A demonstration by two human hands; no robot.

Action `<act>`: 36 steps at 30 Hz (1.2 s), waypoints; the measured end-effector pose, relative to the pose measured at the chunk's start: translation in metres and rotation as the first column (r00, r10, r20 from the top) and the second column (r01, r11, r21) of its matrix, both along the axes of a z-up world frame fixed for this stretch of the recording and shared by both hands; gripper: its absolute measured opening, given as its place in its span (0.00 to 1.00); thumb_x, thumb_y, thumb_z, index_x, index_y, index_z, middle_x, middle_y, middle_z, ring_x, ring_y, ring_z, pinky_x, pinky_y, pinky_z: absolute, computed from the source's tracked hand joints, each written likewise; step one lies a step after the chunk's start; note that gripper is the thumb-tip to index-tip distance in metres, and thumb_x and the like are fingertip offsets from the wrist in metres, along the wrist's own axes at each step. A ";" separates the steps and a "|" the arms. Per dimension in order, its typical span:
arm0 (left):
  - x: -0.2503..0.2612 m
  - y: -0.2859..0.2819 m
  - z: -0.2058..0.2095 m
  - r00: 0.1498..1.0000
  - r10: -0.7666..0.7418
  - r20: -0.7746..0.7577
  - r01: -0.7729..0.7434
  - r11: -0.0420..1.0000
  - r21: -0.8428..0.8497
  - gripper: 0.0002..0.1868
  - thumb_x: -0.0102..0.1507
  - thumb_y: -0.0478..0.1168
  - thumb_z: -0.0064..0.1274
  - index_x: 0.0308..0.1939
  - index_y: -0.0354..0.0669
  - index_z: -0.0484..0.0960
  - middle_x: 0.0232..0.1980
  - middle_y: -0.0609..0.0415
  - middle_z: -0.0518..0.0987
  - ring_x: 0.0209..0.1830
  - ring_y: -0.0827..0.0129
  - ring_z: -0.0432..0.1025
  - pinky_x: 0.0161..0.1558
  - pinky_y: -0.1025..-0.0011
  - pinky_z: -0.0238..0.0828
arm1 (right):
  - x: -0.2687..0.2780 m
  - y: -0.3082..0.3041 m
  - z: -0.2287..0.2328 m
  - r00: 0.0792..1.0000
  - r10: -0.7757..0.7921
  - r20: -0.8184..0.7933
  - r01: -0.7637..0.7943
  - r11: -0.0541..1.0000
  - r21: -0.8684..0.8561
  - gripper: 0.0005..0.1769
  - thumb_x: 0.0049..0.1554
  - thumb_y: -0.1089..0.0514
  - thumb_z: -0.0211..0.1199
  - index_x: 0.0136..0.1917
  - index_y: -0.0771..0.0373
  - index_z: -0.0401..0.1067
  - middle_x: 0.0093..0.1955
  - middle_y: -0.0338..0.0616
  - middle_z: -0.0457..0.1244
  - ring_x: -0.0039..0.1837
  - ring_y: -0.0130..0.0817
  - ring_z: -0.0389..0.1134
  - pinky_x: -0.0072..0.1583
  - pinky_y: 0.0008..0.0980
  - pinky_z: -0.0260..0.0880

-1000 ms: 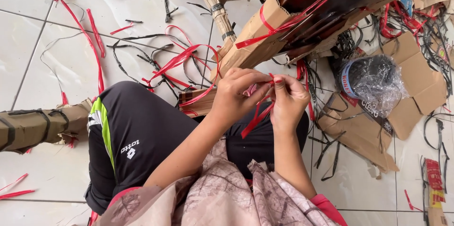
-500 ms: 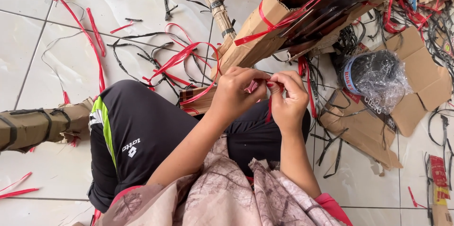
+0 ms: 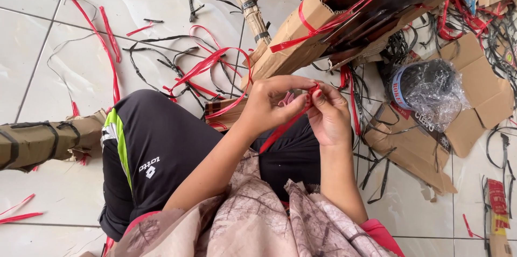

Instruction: Wrapping a wooden chair backrest with protective cardboard and securing it with red plastic ties.

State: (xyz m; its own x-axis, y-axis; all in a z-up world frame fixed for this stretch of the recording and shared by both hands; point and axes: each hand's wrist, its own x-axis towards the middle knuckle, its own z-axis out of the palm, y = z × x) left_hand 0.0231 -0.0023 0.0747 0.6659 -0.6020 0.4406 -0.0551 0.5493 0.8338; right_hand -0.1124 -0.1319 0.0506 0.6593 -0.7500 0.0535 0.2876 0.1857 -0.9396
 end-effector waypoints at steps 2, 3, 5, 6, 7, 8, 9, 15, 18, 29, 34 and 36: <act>-0.001 -0.005 -0.004 0.999 0.024 -0.026 -0.024 1.000 0.016 0.08 0.59 0.36 0.66 0.41 0.49 0.89 0.42 0.54 0.87 0.48 0.62 0.82 0.55 0.66 0.75 | 0.005 0.006 0.009 0.999 0.012 -0.030 -0.013 0.999 -0.046 0.04 0.60 0.66 0.64 0.48 0.70 0.74 0.47 0.47 0.67 0.49 0.34 0.71 0.57 0.33 0.73; -0.001 -0.008 -0.006 0.997 0.052 -0.051 -0.051 0.998 0.033 0.08 0.57 0.37 0.70 0.39 0.49 0.89 0.43 0.55 0.87 0.48 0.62 0.82 0.55 0.66 0.75 | 0.007 0.010 0.014 0.998 0.025 -0.061 -0.031 0.995 -0.091 0.03 0.59 0.68 0.65 0.48 0.71 0.74 0.46 0.47 0.67 0.49 0.34 0.72 0.56 0.34 0.74; -0.003 -0.011 -0.012 0.993 0.098 -0.063 -0.095 0.994 0.050 0.05 0.58 0.39 0.69 0.36 0.50 0.88 0.39 0.58 0.86 0.42 0.68 0.79 0.52 0.71 0.73 | 0.013 0.025 0.025 0.995 0.013 -0.094 -0.025 0.991 -0.128 0.05 0.57 0.70 0.67 0.48 0.72 0.74 0.45 0.47 0.67 0.49 0.32 0.71 0.55 0.32 0.73; -0.003 -0.013 -0.015 0.987 0.143 -0.071 -0.138 0.988 0.067 0.04 0.59 0.40 0.68 0.33 0.51 0.87 0.35 0.62 0.85 0.36 0.74 0.77 0.49 0.76 0.71 | 0.017 0.032 0.031 0.992 -0.001 -0.124 -0.019 0.986 -0.163 0.07 0.56 0.71 0.69 0.48 0.73 0.74 0.44 0.46 0.67 0.49 0.29 0.71 0.54 0.30 0.73; -0.006 -0.015 -0.017 0.987 0.145 -0.072 -0.140 0.988 0.066 0.04 0.59 0.40 0.68 0.33 0.51 0.87 0.35 0.62 0.85 0.36 0.74 0.77 0.49 0.76 0.71 | 0.017 0.030 0.030 0.992 0.001 -0.125 -0.022 0.986 -0.165 0.07 0.56 0.71 0.69 0.48 0.73 0.74 0.44 0.46 0.67 0.49 0.29 0.71 0.54 0.30 0.73; -0.008 -0.016 -0.020 0.983 0.165 -0.083 -0.160 0.985 0.071 0.03 0.62 0.42 0.65 0.34 0.51 0.86 0.34 0.62 0.83 0.36 0.76 0.75 0.48 0.76 0.71 | 0.016 0.029 0.029 0.987 -0.002 -0.161 -0.035 0.973 -0.226 0.06 0.55 0.71 0.69 0.45 0.73 0.73 0.42 0.46 0.67 0.48 0.28 0.70 0.52 0.29 0.72; -0.011 -0.017 -0.023 0.978 0.186 -0.093 -0.179 0.981 0.075 0.04 0.64 0.43 0.62 0.35 0.51 0.86 0.33 0.61 0.82 0.35 0.78 0.72 0.47 0.76 0.71 | 0.015 0.027 0.027 0.981 -0.007 -0.195 -0.050 0.957 -0.286 0.06 0.55 0.71 0.70 0.43 0.73 0.72 0.40 0.46 0.66 0.47 0.26 0.68 0.51 0.28 0.72; -0.010 -0.015 -0.018 0.955 0.146 -0.259 -0.163 0.985 -0.047 0.07 0.70 0.37 0.51 0.36 0.43 0.78 0.31 0.59 0.77 0.31 0.79 0.66 0.38 0.76 0.70 | 0.018 0.042 0.021 0.967 0.102 -0.234 -0.161 0.956 -0.247 0.10 0.51 0.72 0.72 0.40 0.71 0.70 0.38 0.46 0.62 0.41 0.27 0.65 0.42 0.25 0.70; -0.004 -0.026 -0.039 0.941 0.097 -0.324 -0.103 0.995 -0.002 0.04 0.68 0.37 0.56 0.39 0.43 0.83 0.29 0.59 0.76 0.29 0.84 0.67 0.29 0.82 0.71 | 0.022 0.047 0.019 0.982 0.098 -0.162 -0.124 0.980 -0.155 0.09 0.55 0.70 0.70 0.41 0.70 0.69 0.40 0.47 0.63 0.41 0.29 0.66 0.42 0.25 0.69; 0.007 -0.016 -0.032 0.850 -0.288 -0.440 0.326 0.945 0.009 0.09 0.63 0.36 0.62 0.46 0.38 0.88 0.23 0.46 0.82 0.16 0.72 0.77 0.19 0.81 0.74 | 0.033 0.050 0.031 0.993 -0.034 -0.116 0.014 0.986 -0.164 0.08 0.58 0.66 0.68 0.42 0.66 0.69 0.35 0.42 0.61 0.37 0.31 0.65 0.43 0.28 0.70; 0.006 -0.014 -0.035 0.835 -0.334 -0.438 0.376 0.926 0.011 0.14 0.63 0.36 0.61 0.52 0.36 0.85 0.32 0.48 0.85 0.19 0.74 0.77 0.19 0.83 0.74 | 0.037 0.059 0.032 0.986 -0.077 -0.149 0.044 0.976 -0.215 0.08 0.60 0.66 0.67 0.41 0.68 0.69 0.34 0.46 0.62 0.37 0.32 0.65 0.43 0.27 0.69; 0.007 -0.014 -0.039 0.888 -0.284 -0.361 0.313 0.950 0.021 0.07 0.63 0.34 0.60 0.44 0.35 0.87 0.23 0.47 0.83 0.16 0.72 0.77 0.18 0.81 0.74 | 0.037 0.056 0.034 0.990 -0.064 -0.126 0.032 0.971 -0.238 0.06 0.61 0.67 0.65 0.42 0.66 0.69 0.38 0.42 0.63 0.41 0.27 0.67 0.46 0.27 0.72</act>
